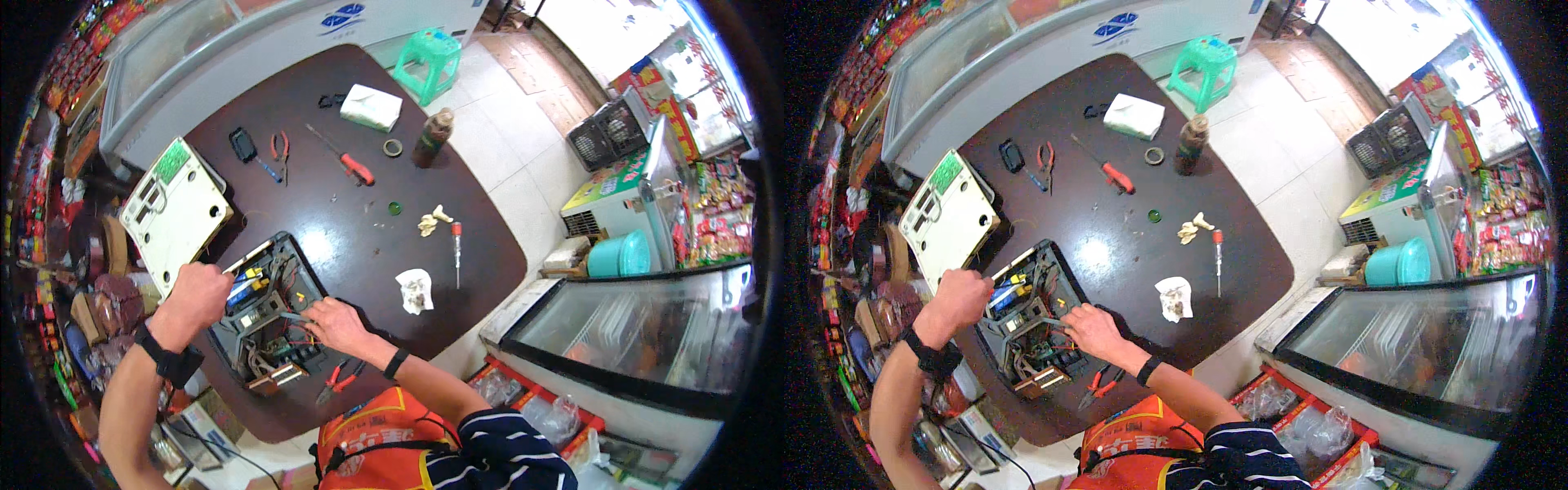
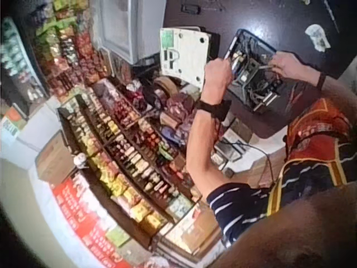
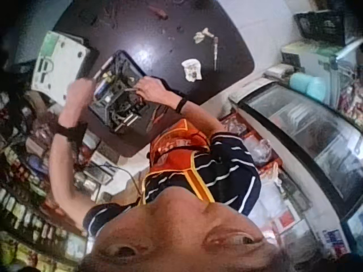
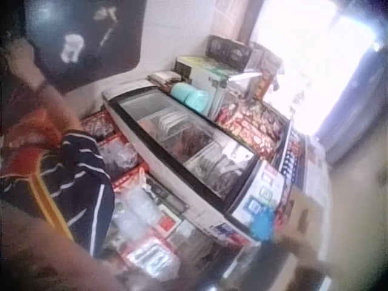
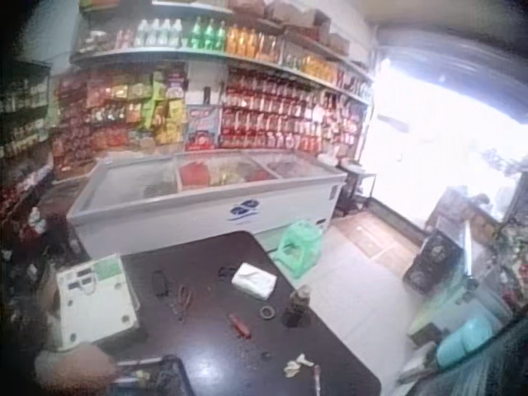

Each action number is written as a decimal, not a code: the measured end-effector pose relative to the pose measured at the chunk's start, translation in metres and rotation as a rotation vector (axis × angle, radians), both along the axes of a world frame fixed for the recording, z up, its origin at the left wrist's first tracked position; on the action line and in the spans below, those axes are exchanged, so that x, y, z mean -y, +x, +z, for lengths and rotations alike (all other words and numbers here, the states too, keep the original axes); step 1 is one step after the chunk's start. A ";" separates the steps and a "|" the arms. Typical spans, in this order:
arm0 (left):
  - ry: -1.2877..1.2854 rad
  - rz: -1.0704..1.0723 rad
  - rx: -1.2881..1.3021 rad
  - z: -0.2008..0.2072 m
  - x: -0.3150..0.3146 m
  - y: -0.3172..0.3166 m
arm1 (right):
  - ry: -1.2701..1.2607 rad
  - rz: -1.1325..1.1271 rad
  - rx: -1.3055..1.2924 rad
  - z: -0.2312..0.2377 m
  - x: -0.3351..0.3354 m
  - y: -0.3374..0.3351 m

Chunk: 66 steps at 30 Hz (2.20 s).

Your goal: The person repairs a digital weighing scale by manipulating internal wires and components with pliers and a screwdriver. They reassemble the scale, test the display and keypad, then open it again to inspect the circuit board.

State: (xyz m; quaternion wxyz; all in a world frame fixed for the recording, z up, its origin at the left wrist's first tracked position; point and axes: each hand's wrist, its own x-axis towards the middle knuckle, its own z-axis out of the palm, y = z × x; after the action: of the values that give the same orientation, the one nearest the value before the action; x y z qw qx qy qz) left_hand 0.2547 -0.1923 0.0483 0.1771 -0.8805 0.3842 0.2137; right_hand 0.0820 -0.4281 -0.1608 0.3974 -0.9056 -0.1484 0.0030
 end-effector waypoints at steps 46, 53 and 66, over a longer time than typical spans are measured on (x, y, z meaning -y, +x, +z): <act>-1.023 1.104 -0.155 -0.100 -0.136 -0.338 | -0.140 -0.234 -0.514 -0.034 0.019 -0.084; -1.002 1.136 -0.186 -0.110 -0.127 -0.362 | -0.144 -0.278 -0.542 -0.023 0.017 -0.082; -0.957 1.236 -0.257 -0.124 -0.112 -0.382 | -0.113 -0.260 -0.522 -0.032 0.019 -0.084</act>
State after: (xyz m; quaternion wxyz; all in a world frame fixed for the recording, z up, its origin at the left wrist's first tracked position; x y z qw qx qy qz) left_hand -0.1275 -0.0799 -0.0759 -0.4175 -0.8832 -0.1067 0.1850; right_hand -0.0016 -0.4475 -0.1931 0.3680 -0.9064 0.0766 0.1930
